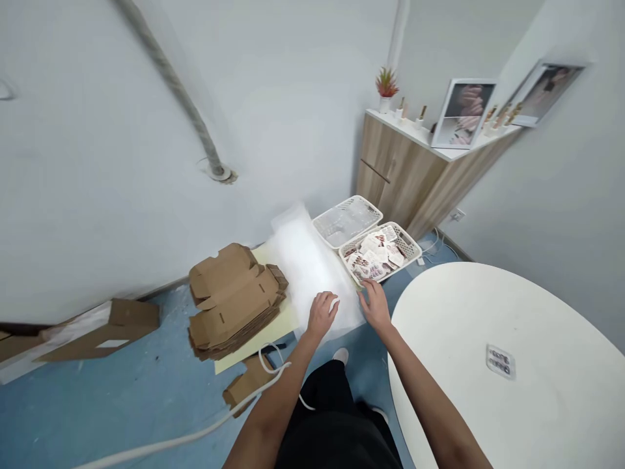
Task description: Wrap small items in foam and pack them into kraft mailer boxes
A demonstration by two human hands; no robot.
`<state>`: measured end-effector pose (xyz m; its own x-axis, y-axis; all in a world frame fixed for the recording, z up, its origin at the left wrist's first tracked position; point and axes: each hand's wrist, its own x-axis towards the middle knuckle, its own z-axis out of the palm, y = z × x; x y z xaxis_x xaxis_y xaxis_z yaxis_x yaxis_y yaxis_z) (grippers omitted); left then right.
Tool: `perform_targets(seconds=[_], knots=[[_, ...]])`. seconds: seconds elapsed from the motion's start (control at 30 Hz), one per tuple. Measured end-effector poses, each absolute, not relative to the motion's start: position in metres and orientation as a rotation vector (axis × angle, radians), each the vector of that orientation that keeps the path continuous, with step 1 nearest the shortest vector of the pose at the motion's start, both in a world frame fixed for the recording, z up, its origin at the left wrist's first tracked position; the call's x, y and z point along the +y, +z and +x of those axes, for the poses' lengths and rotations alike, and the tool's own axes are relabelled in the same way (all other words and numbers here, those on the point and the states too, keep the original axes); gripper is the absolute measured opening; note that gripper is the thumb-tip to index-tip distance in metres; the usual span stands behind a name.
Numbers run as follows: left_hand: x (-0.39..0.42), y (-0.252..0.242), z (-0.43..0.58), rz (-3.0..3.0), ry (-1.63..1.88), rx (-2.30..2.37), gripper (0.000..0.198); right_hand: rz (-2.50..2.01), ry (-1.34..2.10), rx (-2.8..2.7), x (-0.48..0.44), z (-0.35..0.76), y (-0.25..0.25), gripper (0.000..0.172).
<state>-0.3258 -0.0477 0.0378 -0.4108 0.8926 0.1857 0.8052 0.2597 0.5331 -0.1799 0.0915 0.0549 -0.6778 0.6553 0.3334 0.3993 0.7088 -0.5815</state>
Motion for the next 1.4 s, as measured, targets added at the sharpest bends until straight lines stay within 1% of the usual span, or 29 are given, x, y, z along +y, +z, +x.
perform_targets(seconds=[0.1, 0.23, 0.4, 0.5, 0.57, 0.67, 0.77, 0.8, 0.9, 1.03, 1.13, 1.3, 1.4], knots=[[-0.062, 0.019, -0.366, 1.537, 0.726, 2.539, 0.04, -0.643, 0.659, -2.514, 0.078, -0.224, 0.053, 0.035], [-0.07, -0.013, -0.396, 1.505, 0.53, 2.549, 0.057, -0.508, 0.676, -2.635, 0.069, -0.262, 0.037, 0.033], [-0.071, -0.026, -0.412, 1.513, 0.466, 2.514, 0.054, -0.495, 0.668, -2.779, 0.071, -0.286, 0.013, 0.039], [-0.068, -0.02, -0.417, 1.509, 0.428, 2.509, 0.051, -0.497, 0.659, -2.886, 0.075, -0.291, 0.005, 0.045], [-0.065, -0.014, -0.42, 1.494, 0.415, 2.509, 0.044, -0.486, 0.661, -2.923, 0.078, -0.293, 0.004, 0.048], [-0.063, 0.0, -0.421, 1.476, 0.452, 2.518, 0.035, -0.484, 0.661, -2.901, 0.08, -0.295, 0.011, 0.057], [-0.063, 0.019, -0.418, 1.469, 0.494, 2.571, 0.035, -0.482, 0.646, -2.834, 0.083, -0.298, 0.025, 0.064], [-0.063, 0.027, -0.415, 1.48, 0.505, 2.593, 0.035, -0.472, 0.638, -2.809, 0.085, -0.298, 0.03, 0.063], [-0.061, 0.052, -0.403, 1.61, 0.583, 2.591, 0.035, -0.461, 0.598, -2.726, 0.093, -0.291, 0.047, 0.054], [-0.047, 0.079, -0.376, 1.908, 0.759, 2.405, 0.03, -0.518, 0.445, -2.601, 0.115, -0.258, 0.061, 0.05], [-0.031, 0.087, -0.347, 2.078, 0.858, 2.194, 0.026, -0.553, 0.256, -2.541, 0.131, -0.212, 0.068, 0.045], [-0.004, 0.081, -0.284, 2.197, 0.897, 1.794, 0.027, -0.845, 0.01, -2.441, 0.135, -0.105, 0.076, 0.036], [0.011, 0.068, -0.241, 2.264, 0.837, 1.565, 0.025, -1.077, -0.079, -2.364, 0.122, -0.032, 0.073, 0.037]])
